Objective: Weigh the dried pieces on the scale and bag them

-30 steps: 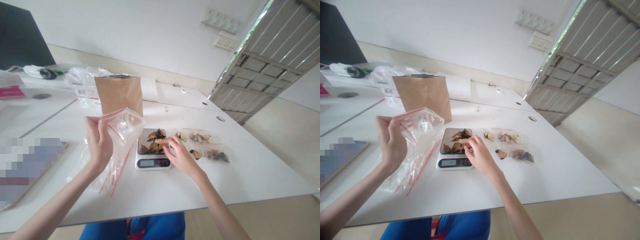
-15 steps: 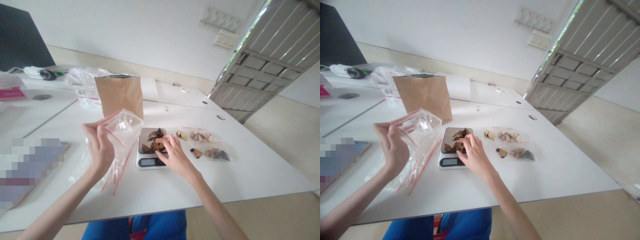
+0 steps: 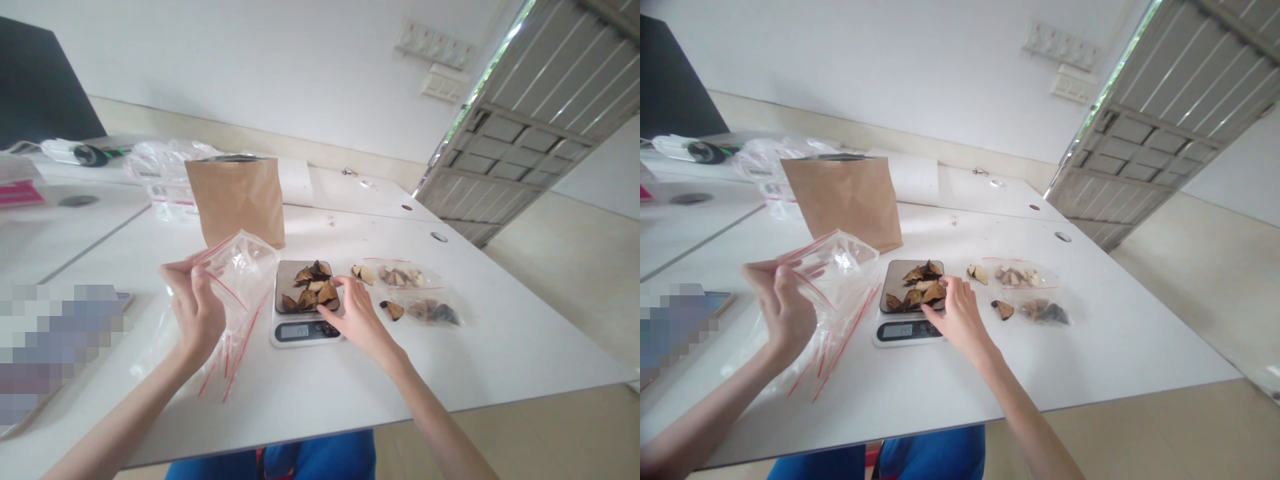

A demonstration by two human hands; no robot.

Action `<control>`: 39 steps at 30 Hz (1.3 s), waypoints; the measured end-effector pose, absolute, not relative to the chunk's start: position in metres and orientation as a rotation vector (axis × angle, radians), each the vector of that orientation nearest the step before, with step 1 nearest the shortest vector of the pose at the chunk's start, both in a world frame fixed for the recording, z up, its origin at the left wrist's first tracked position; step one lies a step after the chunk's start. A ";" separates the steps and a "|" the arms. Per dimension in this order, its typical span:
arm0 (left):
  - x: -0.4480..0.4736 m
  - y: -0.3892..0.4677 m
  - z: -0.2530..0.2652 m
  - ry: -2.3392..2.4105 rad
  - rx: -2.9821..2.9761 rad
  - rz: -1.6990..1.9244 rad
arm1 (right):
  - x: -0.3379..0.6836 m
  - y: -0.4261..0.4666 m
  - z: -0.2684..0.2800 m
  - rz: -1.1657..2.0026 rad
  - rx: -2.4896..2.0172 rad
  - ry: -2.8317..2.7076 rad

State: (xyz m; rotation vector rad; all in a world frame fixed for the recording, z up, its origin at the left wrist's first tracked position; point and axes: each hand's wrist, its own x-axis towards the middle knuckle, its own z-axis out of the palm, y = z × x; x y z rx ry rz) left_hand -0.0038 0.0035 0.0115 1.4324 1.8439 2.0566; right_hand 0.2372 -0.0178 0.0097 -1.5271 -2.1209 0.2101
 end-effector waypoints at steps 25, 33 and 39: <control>-0.006 -0.001 0.003 1.796 1.444 2.062 | 0.188 0.075 0.078 0.428 -1.234 -2.638; -0.002 -0.006 0.010 1.840 1.407 2.072 | 0.283 0.035 0.066 0.606 -1.566 -2.365; -0.003 -0.006 0.010 1.860 1.381 2.107 | 0.331 -0.003 0.044 0.360 -1.721 -2.205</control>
